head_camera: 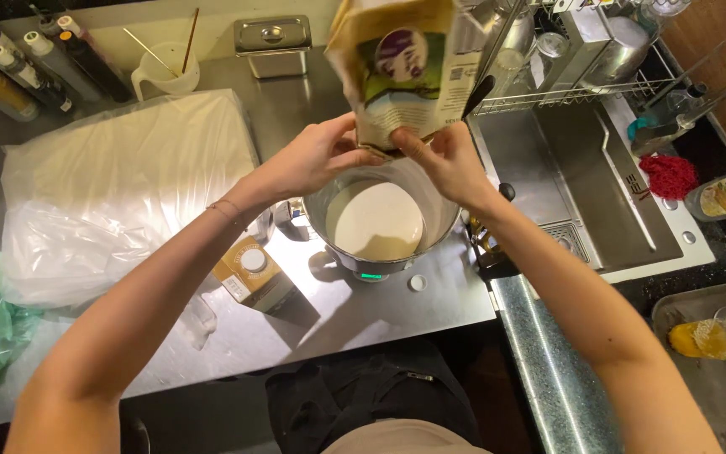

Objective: Pouring cream from cartons into a large mixing bowl on a scale.

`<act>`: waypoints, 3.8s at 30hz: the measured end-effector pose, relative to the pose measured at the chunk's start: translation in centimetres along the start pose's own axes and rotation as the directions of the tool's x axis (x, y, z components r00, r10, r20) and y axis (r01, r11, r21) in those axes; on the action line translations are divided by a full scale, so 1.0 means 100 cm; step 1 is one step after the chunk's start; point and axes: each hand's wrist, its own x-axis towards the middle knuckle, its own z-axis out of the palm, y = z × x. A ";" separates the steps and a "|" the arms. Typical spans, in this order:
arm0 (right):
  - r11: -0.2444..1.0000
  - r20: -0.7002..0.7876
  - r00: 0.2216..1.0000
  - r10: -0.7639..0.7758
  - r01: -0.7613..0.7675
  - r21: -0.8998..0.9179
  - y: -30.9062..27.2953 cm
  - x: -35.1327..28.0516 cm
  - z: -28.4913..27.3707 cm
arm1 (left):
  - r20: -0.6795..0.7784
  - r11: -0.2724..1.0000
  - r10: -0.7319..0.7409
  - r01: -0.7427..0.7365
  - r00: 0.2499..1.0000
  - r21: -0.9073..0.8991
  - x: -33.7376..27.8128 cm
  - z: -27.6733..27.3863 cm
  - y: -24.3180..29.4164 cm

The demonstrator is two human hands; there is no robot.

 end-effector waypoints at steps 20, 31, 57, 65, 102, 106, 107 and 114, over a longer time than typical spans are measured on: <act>0.976 -0.520 0.848 -0.100 0.186 0.116 0.039 -0.025 0.045 | -0.088 0.987 0.062 -0.075 0.994 -0.145 -0.005 0.031 -0.015; 0.909 -0.143 0.949 -0.280 0.214 -0.357 -0.011 -0.013 0.016 | -0.169 0.940 0.317 -0.285 0.933 0.190 0.008 0.009 -0.060; 1.000 -0.253 0.967 -0.026 0.029 0.010 -0.025 -0.027 0.023 | -0.166 0.918 0.352 -0.374 0.921 -0.132 0.015 0.022 -0.061; 0.968 -0.518 0.832 -0.199 0.083 -0.239 -0.063 -0.017 0.047 | -0.245 0.900 0.353 -0.400 0.903 -0.175 0.031 0.020 -0.032; 0.891 -0.458 0.832 0.312 -0.423 -0.163 -0.020 -0.044 0.046 | 0.102 0.999 0.028 -0.024 0.994 -0.036 0.023 0.019 -0.058; 0.913 -0.440 0.870 0.223 -0.345 -0.219 -0.050 -0.046 0.034 | 0.240 0.998 -0.025 0.012 0.970 0.057 0.031 0.009 -0.068; 0.887 -0.450 0.848 0.281 -0.409 -0.215 -0.055 -0.049 0.027 | 0.235 0.997 0.021 -0.039 0.972 0.074 0.033 0.007 -0.073; 0.902 -0.606 0.732 0.310 -0.428 -0.055 -0.031 -0.081 0.045 | 0.363 0.594 0.071 -0.331 0.929 0.733 0.004 -0.036 -0.003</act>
